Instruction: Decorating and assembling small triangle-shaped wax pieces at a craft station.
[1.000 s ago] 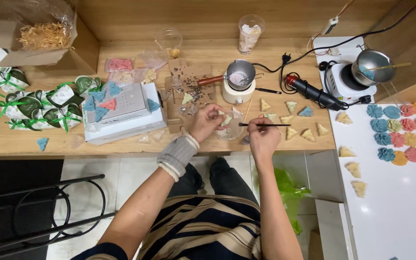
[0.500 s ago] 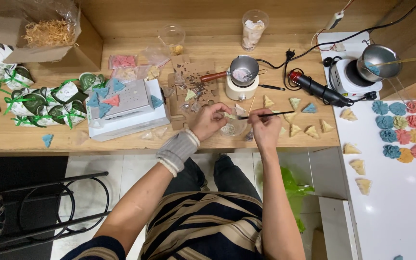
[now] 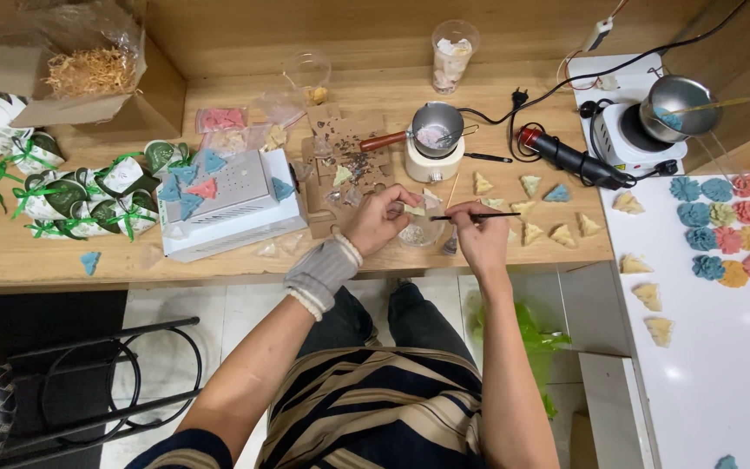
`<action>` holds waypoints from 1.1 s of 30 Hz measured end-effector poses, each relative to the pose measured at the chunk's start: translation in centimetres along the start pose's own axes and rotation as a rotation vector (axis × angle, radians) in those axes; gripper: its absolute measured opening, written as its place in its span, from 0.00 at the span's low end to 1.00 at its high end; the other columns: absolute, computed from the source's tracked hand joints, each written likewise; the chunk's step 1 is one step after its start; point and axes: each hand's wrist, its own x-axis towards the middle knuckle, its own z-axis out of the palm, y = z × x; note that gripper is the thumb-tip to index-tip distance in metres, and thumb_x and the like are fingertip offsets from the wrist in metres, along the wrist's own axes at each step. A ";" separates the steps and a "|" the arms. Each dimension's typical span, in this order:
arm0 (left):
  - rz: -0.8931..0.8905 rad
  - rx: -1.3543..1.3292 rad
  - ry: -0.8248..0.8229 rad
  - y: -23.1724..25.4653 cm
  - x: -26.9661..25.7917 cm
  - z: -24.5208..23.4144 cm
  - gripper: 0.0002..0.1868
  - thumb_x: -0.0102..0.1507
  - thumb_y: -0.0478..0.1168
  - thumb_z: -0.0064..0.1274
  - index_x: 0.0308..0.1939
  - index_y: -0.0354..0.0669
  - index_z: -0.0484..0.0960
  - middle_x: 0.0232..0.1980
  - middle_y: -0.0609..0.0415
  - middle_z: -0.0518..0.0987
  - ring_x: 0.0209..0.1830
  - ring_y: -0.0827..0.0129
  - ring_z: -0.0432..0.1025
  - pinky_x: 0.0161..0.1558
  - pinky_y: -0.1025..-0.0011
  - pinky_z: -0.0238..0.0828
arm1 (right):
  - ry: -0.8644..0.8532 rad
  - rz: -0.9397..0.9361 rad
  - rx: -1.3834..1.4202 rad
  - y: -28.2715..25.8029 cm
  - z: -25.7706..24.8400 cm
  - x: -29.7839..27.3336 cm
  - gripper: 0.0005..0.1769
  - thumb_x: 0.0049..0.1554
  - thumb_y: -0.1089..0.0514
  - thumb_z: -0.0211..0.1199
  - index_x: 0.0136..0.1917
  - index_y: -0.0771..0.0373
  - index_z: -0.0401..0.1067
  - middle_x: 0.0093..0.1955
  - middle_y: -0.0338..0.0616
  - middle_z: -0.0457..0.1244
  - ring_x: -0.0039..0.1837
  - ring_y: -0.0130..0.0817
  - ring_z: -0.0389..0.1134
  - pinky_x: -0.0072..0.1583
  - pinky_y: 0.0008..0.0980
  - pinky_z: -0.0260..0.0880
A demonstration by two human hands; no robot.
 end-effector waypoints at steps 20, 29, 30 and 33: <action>-0.299 -0.883 0.055 -4.6 -0.5 0.9 0.10 0.71 0.35 0.50 0.52 0.31 0.72 0.55 0.39 0.79 0.54 0.52 0.79 0.57 0.58 0.81 | 0.049 -0.179 -0.182 -3.6 1.1 -4.0 0.04 0.58 0.68 0.64 0.48 0.69 0.75 0.43 0.40 0.69 0.46 0.25 0.69 0.51 0.24 0.69; -0.449 -0.959 0.265 -8.1 1.5 1.8 0.09 0.65 0.33 0.53 0.46 0.30 0.78 0.47 0.40 0.84 0.46 0.52 0.81 0.51 0.58 0.82 | 0.022 -0.179 -0.266 -5.8 2.6 -5.2 0.05 0.56 0.66 0.65 0.47 0.66 0.78 0.43 0.42 0.71 0.47 0.27 0.71 0.50 0.28 0.69; -0.484 -0.945 0.287 -8.6 1.7 1.9 0.11 0.65 0.35 0.53 0.48 0.31 0.80 0.46 0.41 0.83 0.45 0.54 0.80 0.49 0.60 0.82 | -0.006 -0.230 -0.280 -5.6 2.9 -5.3 0.06 0.55 0.66 0.66 0.47 0.65 0.78 0.43 0.43 0.71 0.46 0.29 0.71 0.53 0.29 0.70; -0.460 -0.880 0.339 -9.3 2.0 2.6 0.09 0.65 0.34 0.54 0.47 0.32 0.80 0.46 0.44 0.82 0.44 0.52 0.80 0.46 0.61 0.81 | 0.031 -0.549 -0.635 -6.3 3.4 -5.8 0.06 0.52 0.64 0.67 0.46 0.62 0.80 0.46 0.45 0.72 0.49 0.38 0.71 0.59 0.37 0.62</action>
